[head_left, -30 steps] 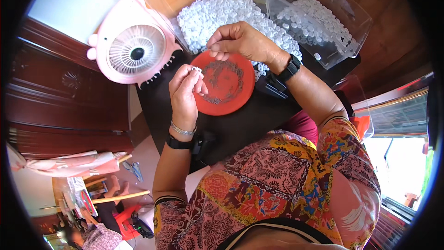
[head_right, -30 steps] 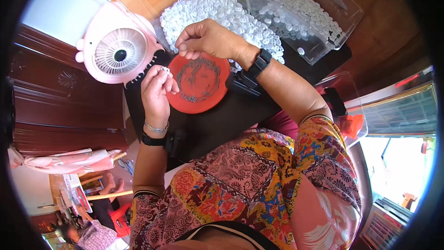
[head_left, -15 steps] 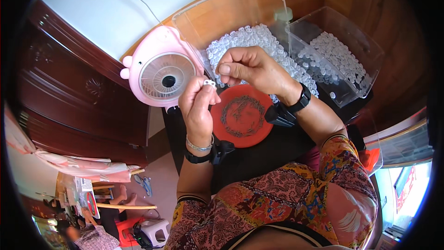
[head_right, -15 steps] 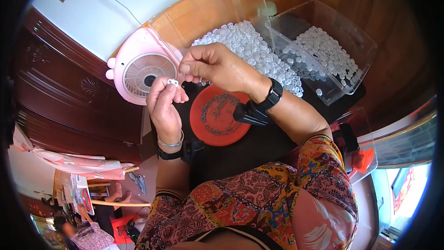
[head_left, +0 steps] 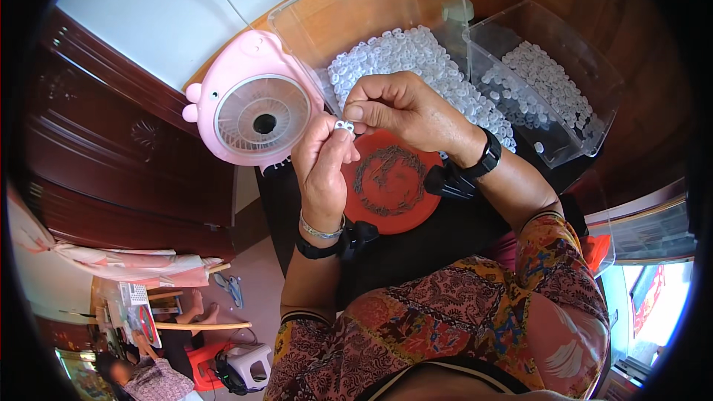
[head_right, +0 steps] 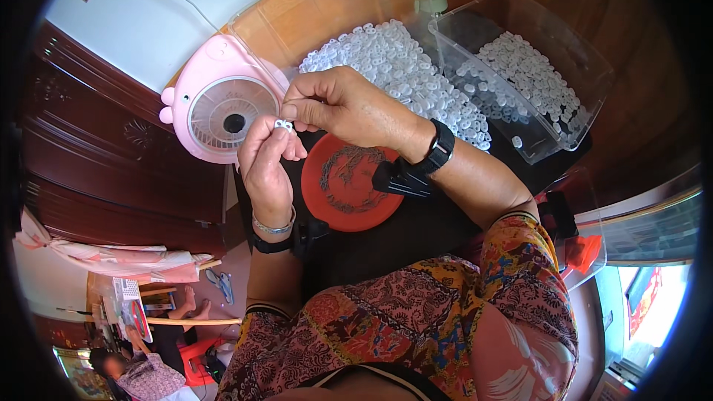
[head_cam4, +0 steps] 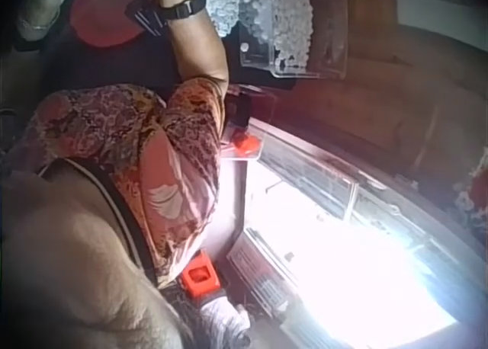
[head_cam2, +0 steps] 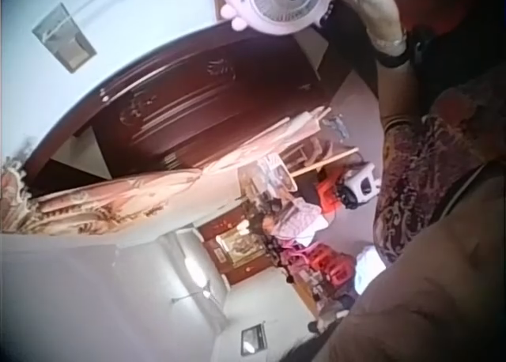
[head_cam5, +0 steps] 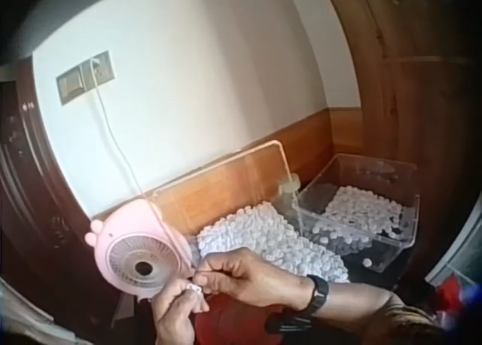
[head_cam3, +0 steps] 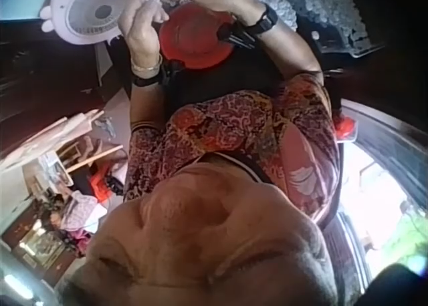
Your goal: Assembling small white plastic components by manually inserting metal rings into them.
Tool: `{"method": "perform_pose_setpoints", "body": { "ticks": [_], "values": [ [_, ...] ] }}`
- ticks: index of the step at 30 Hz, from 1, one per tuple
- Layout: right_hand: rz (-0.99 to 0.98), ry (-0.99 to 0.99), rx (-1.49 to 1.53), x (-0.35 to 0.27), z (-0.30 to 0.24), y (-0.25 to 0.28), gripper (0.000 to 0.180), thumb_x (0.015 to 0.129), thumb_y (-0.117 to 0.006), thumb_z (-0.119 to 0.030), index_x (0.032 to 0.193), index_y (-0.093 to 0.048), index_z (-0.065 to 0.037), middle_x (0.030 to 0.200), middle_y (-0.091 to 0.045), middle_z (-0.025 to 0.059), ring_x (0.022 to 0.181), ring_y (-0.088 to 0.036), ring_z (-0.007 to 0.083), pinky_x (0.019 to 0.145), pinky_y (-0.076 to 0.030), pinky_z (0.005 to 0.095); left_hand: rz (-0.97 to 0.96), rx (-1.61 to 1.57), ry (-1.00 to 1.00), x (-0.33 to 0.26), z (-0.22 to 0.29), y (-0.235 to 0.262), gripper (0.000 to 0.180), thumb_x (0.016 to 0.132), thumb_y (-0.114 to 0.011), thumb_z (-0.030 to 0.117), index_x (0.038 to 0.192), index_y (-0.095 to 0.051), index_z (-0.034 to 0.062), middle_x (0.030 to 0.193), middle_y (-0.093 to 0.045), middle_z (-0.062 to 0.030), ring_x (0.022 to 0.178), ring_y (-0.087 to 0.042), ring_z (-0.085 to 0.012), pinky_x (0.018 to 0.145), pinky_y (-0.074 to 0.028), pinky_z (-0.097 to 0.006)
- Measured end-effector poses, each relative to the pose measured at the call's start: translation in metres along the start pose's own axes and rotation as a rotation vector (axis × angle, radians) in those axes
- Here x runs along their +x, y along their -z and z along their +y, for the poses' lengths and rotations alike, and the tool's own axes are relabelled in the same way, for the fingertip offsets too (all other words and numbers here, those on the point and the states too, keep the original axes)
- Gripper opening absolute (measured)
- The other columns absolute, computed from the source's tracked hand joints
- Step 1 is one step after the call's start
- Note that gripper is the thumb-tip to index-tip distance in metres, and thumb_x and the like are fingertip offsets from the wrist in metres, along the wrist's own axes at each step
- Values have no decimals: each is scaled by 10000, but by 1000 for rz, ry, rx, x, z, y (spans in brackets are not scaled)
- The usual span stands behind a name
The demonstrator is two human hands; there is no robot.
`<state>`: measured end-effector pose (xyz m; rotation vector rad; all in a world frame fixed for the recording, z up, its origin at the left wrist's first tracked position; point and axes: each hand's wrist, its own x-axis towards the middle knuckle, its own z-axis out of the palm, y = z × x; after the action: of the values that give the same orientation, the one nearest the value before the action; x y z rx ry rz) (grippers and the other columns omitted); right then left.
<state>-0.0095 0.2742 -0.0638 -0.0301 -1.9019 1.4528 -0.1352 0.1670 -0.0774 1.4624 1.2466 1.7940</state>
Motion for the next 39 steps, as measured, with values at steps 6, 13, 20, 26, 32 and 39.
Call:
{"method": "perform_pose_setpoints", "body": {
  "ticks": [6,13,20,26,32,39],
  "values": [
    [-9,34,-164,-3,3,-2,151,913,-591,-136,844,-603,-2,698,-596,22,668,-549,89,619,-454,255,-4,96,-10,-4,-6,6,186,887,-476,139,747,-493,18,621,-427,-6,574,-437,-96,557,-358,-229],
    [19,194,-464,-4,1,0,81,842,-627,-132,838,-626,-51,706,-608,122,632,-590,285,584,-460,344,-35,266,-84,-4,-11,8,228,892,-477,168,712,-475,27,626,-468,-14,565,-420,-76,529,-334,-223],
    [-101,109,-487,-13,7,21,176,859,-654,-168,902,-631,1,764,-640,86,712,-621,183,648,-479,294,-39,179,6,-5,-23,-5,198,880,-479,144,727,-483,19,617,-461,-20,560,-424,-83,526,-346,-229],
    [11,-76,-1024,-5,46,88,279,848,-649,-277,1005,-665,-46,894,-679,118,787,-645,261,702,-500,341,117,-153,67,1,-21,4,145,876,-480,98,761,-500,12,609,-430,-18,550,-427,-105,545,-377,-238],
    [-84,-151,-1447,-22,140,119,136,784,-580,-164,834,-680,-86,842,-661,140,829,-637,325,695,-507,413,84,-154,33,0,-23,3,143,894,-462,91,778,-484,10,626,-428,-30,567,-423,-110,553,-391,-250],
    [-158,-233,-1555,-26,168,128,107,720,-570,-139,691,-653,-79,738,-647,148,755,-630,353,664,-492,466,53,-183,60,1,-31,-4,141,898,-454,86,789,-490,4,639,-437,-35,573,-424,-109,564,-412,-257]
  ]
}}
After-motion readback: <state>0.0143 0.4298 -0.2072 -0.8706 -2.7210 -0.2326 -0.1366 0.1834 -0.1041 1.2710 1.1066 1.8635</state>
